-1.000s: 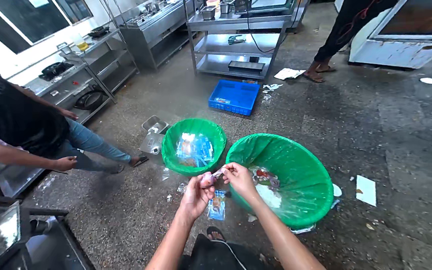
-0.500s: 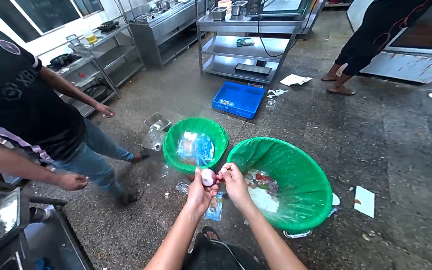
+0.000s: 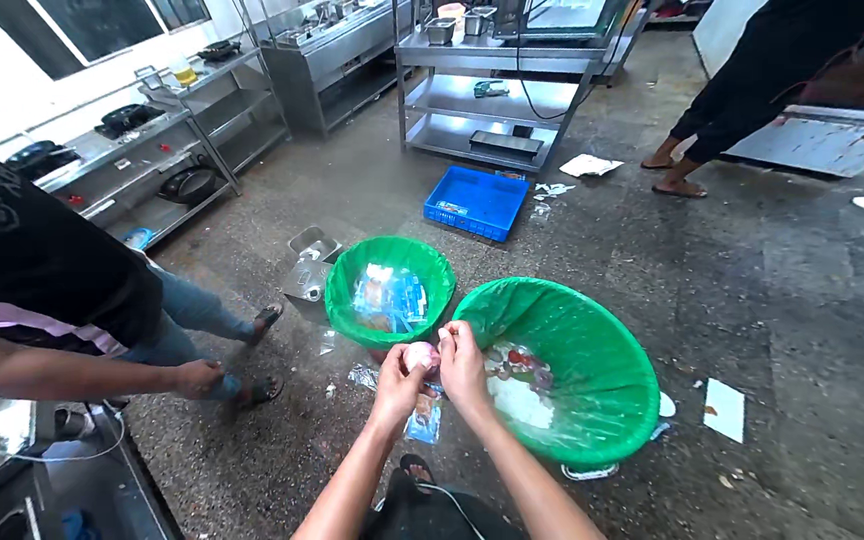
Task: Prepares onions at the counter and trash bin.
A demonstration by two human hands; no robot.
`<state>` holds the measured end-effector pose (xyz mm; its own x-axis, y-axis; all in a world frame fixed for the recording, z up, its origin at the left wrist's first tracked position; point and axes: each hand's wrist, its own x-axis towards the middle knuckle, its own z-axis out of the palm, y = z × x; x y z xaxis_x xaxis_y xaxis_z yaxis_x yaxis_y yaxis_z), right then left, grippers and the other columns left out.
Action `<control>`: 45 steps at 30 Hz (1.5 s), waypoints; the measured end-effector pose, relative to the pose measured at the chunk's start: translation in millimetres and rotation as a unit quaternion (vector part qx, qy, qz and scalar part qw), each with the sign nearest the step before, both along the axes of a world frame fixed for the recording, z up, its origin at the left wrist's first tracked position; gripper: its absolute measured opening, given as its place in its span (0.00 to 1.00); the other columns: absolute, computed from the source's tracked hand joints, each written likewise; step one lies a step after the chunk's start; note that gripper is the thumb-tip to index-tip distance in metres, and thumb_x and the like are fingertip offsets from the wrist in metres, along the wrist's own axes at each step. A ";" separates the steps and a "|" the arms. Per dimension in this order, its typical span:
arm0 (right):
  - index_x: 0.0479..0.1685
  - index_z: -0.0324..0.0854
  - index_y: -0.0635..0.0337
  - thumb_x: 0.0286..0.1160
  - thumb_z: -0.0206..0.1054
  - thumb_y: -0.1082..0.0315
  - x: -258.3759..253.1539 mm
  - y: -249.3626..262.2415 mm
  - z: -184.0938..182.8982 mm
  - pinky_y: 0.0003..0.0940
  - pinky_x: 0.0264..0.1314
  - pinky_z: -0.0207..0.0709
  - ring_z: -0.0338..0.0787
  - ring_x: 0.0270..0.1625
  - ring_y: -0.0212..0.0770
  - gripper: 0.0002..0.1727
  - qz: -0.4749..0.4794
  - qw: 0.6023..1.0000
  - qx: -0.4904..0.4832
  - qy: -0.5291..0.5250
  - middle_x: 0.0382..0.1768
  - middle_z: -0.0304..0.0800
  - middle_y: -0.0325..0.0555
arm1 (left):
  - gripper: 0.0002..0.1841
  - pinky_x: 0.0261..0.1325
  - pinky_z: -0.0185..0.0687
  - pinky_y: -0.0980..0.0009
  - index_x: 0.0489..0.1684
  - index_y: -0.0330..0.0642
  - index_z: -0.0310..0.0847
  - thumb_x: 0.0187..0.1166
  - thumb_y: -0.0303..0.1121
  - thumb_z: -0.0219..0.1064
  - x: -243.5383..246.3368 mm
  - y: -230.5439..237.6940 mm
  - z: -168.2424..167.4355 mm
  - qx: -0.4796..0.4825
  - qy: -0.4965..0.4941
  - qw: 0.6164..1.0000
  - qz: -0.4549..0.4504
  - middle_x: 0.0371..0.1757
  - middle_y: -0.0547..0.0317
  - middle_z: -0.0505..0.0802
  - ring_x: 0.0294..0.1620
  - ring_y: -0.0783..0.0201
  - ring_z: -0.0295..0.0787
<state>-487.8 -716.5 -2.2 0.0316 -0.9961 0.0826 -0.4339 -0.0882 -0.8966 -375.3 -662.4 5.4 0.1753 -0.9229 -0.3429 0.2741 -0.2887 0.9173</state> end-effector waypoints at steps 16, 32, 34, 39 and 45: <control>0.52 0.93 0.61 0.73 0.77 0.54 -168.9 -55.8 -31.1 0.71 0.72 0.72 0.82 0.69 0.71 0.19 0.000 0.948 0.146 0.282 0.59 0.88 0.69 | 0.17 0.57 0.89 0.57 0.75 0.37 0.64 0.90 0.25 0.49 37.3 7.7 2.3 -0.020 0.304 0.952 0.037 0.58 0.43 0.88 0.52 0.52 0.92; 0.47 0.87 0.54 0.60 0.85 0.57 -33.7 -16.4 25.5 0.34 0.51 0.91 0.93 0.46 0.34 0.20 0.274 0.961 0.038 -0.008 0.48 0.91 0.39 | 0.18 0.63 0.89 0.59 0.70 0.23 0.70 0.85 0.23 0.58 25.6 10.7 3.5 -0.051 0.175 0.983 0.020 0.56 0.40 0.91 0.52 0.54 0.93; 0.46 0.87 0.55 0.60 0.85 0.59 -30.7 -15.9 27.3 0.33 0.51 0.91 0.93 0.46 0.34 0.18 0.276 0.960 0.051 -0.006 0.47 0.92 0.39 | 0.17 0.61 0.90 0.59 0.69 0.23 0.72 0.86 0.22 0.57 23.6 14.2 4.3 -0.044 0.174 0.983 0.046 0.54 0.40 0.91 0.50 0.54 0.93; 0.47 0.86 0.56 0.64 0.83 0.60 -23.4 -14.9 29.0 0.32 0.53 0.89 0.93 0.47 0.34 0.17 0.284 0.957 0.064 -0.012 0.48 0.91 0.40 | 0.16 0.58 0.91 0.58 0.69 0.22 0.71 0.87 0.20 0.53 18.9 15.9 11.7 -0.023 0.185 0.977 0.101 0.52 0.39 0.91 0.47 0.53 0.94; 0.41 0.87 0.57 0.70 0.78 0.59 -25.4 -15.5 22.4 0.31 0.57 0.86 0.90 0.50 0.33 0.12 0.297 0.954 0.032 0.011 0.49 0.90 0.42 | 0.14 0.54 0.92 0.60 0.66 0.22 0.74 0.88 0.21 0.53 10.4 13.3 14.2 0.002 0.182 0.973 0.139 0.48 0.39 0.92 0.43 0.53 0.94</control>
